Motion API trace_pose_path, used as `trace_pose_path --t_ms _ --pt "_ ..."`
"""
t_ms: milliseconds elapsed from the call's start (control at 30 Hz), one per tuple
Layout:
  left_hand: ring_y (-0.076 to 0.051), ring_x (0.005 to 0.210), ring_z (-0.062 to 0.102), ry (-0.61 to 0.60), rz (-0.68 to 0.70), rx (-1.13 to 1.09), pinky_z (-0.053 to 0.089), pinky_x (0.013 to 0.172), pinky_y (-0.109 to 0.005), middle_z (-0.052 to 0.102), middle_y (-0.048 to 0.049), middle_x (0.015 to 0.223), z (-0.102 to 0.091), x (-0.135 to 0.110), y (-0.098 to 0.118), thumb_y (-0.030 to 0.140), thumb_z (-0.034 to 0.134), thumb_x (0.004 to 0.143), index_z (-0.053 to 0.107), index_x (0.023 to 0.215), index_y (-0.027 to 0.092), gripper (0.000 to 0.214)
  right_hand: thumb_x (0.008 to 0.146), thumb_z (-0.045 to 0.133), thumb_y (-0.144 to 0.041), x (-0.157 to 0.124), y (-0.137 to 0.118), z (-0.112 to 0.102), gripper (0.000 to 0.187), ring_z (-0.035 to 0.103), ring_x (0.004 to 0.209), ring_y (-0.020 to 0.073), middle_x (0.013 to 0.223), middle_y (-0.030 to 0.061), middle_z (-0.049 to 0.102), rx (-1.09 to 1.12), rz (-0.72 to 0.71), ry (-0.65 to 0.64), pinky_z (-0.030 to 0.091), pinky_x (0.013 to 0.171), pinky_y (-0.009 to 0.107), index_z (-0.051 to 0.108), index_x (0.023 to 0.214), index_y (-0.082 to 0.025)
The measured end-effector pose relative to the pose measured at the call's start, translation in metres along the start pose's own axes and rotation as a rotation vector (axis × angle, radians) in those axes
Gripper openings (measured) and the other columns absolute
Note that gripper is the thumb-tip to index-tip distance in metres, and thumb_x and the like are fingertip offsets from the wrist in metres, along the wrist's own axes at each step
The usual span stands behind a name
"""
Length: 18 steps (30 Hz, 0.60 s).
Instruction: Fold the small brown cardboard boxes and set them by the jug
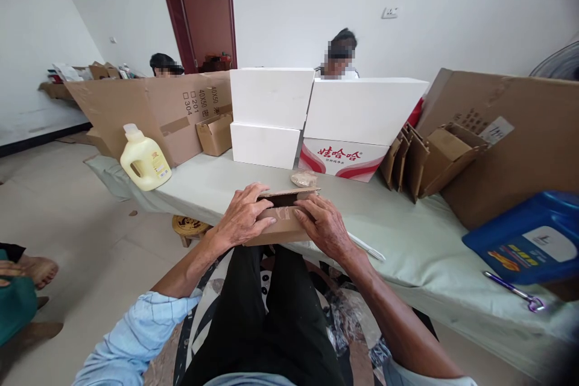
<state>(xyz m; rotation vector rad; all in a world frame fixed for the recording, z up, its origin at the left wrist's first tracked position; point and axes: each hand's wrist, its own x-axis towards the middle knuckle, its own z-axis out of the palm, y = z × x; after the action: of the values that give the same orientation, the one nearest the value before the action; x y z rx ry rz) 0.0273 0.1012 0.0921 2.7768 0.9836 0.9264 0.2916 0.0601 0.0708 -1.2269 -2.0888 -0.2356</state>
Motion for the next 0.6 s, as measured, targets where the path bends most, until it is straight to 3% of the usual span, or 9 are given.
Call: trace_pose_path --t_ms 367,600 --pt "-0.034 0.136 0.064 0.101 -0.085 -0.076 0.043 0.118 -0.064 0.074 -0.0055 0.138 0.008 0.009 0.005 0.022 0.074 0.098 0.085 0.101 0.03 0.014 0.116 0.047 -0.034 0.003 -0.006 0.003 0.03 0.067 0.096 0.0292 0.104 0.011 0.072 -0.003 0.018 0.012 0.051 0.086 0.042 0.074 0.115 -0.021" --pt "-0.031 0.123 0.072 0.199 -0.091 -0.178 0.049 0.112 -0.061 0.079 -0.0051 0.125 0.015 0.014 0.0 0.015 0.08 0.09 0.082 0.081 0.026 0.014 0.116 0.047 -0.033 0.004 -0.007 0.005 0.029 0.067 0.094 0.0278 0.101 0.01 0.071 0.027 0.033 0.027 0.051 0.085 0.04 0.074 0.112 -0.022"
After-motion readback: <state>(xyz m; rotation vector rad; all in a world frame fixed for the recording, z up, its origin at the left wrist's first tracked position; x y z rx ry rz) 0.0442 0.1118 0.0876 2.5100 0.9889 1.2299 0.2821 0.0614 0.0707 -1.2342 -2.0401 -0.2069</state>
